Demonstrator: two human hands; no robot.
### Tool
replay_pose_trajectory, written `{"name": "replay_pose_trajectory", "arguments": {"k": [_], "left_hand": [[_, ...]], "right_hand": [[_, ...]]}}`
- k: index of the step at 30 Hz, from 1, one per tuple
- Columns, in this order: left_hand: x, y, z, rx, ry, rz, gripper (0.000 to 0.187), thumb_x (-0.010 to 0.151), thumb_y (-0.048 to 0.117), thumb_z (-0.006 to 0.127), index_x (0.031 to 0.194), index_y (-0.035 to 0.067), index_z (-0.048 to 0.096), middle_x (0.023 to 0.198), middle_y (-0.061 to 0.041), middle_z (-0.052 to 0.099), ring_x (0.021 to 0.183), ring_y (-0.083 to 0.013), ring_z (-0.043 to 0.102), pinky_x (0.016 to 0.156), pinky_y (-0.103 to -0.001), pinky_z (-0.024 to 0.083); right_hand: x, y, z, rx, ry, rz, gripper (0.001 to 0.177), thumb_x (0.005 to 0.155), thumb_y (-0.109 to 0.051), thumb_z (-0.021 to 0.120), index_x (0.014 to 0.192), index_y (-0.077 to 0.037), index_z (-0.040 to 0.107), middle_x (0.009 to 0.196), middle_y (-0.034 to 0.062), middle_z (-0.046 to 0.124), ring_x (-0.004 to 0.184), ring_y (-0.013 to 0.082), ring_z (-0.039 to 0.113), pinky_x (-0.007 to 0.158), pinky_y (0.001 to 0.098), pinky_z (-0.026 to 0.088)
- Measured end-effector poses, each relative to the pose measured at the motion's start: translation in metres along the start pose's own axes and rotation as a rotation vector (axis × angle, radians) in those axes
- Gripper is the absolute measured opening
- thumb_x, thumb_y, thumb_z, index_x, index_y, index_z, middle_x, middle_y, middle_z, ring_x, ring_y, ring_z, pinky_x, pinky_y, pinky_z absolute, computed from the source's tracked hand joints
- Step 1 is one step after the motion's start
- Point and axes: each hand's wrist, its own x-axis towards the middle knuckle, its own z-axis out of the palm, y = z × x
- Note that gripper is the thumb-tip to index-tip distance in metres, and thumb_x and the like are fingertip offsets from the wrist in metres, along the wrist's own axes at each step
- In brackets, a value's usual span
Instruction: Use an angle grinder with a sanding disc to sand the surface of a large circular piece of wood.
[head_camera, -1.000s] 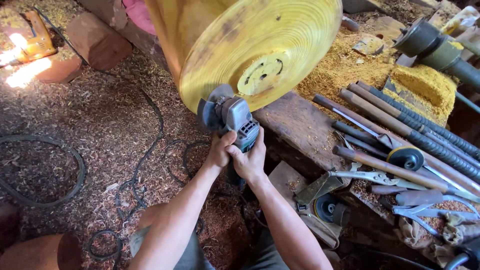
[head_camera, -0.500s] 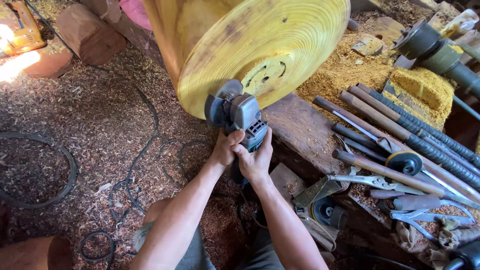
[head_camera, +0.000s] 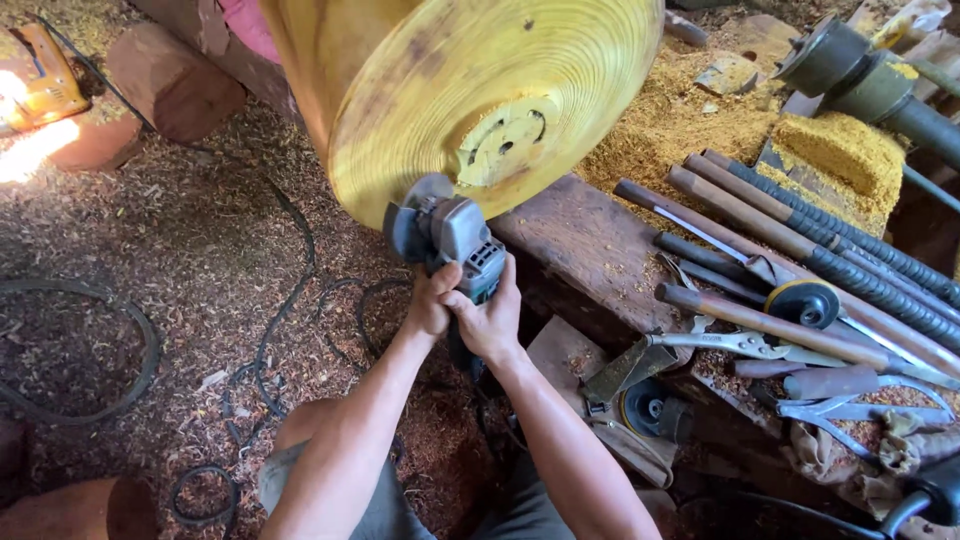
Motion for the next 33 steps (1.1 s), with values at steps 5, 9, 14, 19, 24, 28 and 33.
{"name": "replay_pose_trajectory", "arguments": {"k": [5,9,14,19,24,28,33], "left_hand": [[0.010,0.009,0.002,0.066,-0.026,0.026,0.076,0.082,0.051,0.080,0.132,-0.003,0.061,0.124,-0.010,0.068,0.109,-0.0205,0.065,0.099,-0.037,0.052],[0.008,0.029,0.022,0.029,-0.068,-0.006,0.085,0.077,0.055,0.079,0.137,0.000,0.055,0.125,-0.010,0.066,0.112,-0.0219,0.065,0.098,-0.038,0.054],[0.015,0.021,0.014,0.064,-0.074,0.000,0.089,0.078,0.056,0.081,0.138,-0.004,0.055,0.127,-0.011,0.065,0.113,-0.0237,0.062,0.101,-0.039,0.051],[0.015,0.023,0.018,0.108,-0.057,0.003,0.086,0.078,0.055,0.080,0.137,-0.004,0.056,0.127,-0.011,0.066,0.114,-0.0236,0.063,0.102,-0.038,0.052],[0.017,0.027,0.028,0.113,-0.056,0.009,0.087,0.078,0.054,0.079,0.142,0.002,0.050,0.130,-0.008,0.063,0.118,-0.0207,0.061,0.104,-0.036,0.050],[0.020,0.021,0.028,0.093,-0.057,0.010,0.089,0.078,0.052,0.081,0.142,-0.002,0.050,0.130,-0.011,0.062,0.116,-0.0226,0.061,0.103,-0.038,0.051],[0.023,0.014,0.024,0.155,-0.063,0.012,0.085,0.081,0.052,0.079,0.138,-0.007,0.057,0.130,-0.013,0.064,0.115,-0.0224,0.062,0.103,-0.037,0.051]], "right_hand": [[0.009,-0.007,0.004,0.034,-0.003,-0.008,0.105,0.070,-0.070,0.083,0.138,0.001,0.046,0.118,0.0113,0.073,0.110,0.0194,0.071,0.097,0.0358,0.056],[0.010,-0.005,0.003,0.063,0.000,-0.007,0.106,0.070,-0.069,0.084,0.138,0.001,0.045,0.119,0.0111,0.072,0.110,0.0190,0.070,0.097,0.0354,0.057],[0.012,-0.006,0.002,0.118,0.012,-0.006,0.104,0.069,-0.067,0.085,0.137,0.001,0.045,0.118,0.0100,0.071,0.108,0.0175,0.069,0.096,0.0344,0.057],[0.012,-0.005,0.000,0.147,0.009,0.004,0.101,0.070,-0.066,0.085,0.135,0.001,0.046,0.118,0.0094,0.070,0.108,0.0165,0.067,0.097,0.0339,0.056],[0.013,-0.005,-0.003,0.130,0.033,0.003,0.098,0.072,-0.066,0.086,0.133,0.001,0.047,0.118,0.0093,0.070,0.108,0.0165,0.067,0.097,0.0338,0.056],[0.014,0.000,-0.007,0.083,0.048,0.008,0.100,0.070,-0.067,0.084,0.133,0.000,0.047,0.116,0.0086,0.071,0.106,0.0163,0.068,0.095,0.0336,0.056],[0.015,0.004,-0.009,0.078,0.054,0.015,0.099,0.070,-0.067,0.085,0.133,0.000,0.048,0.114,0.0090,0.072,0.104,0.0168,0.069,0.094,0.0338,0.056]]}}
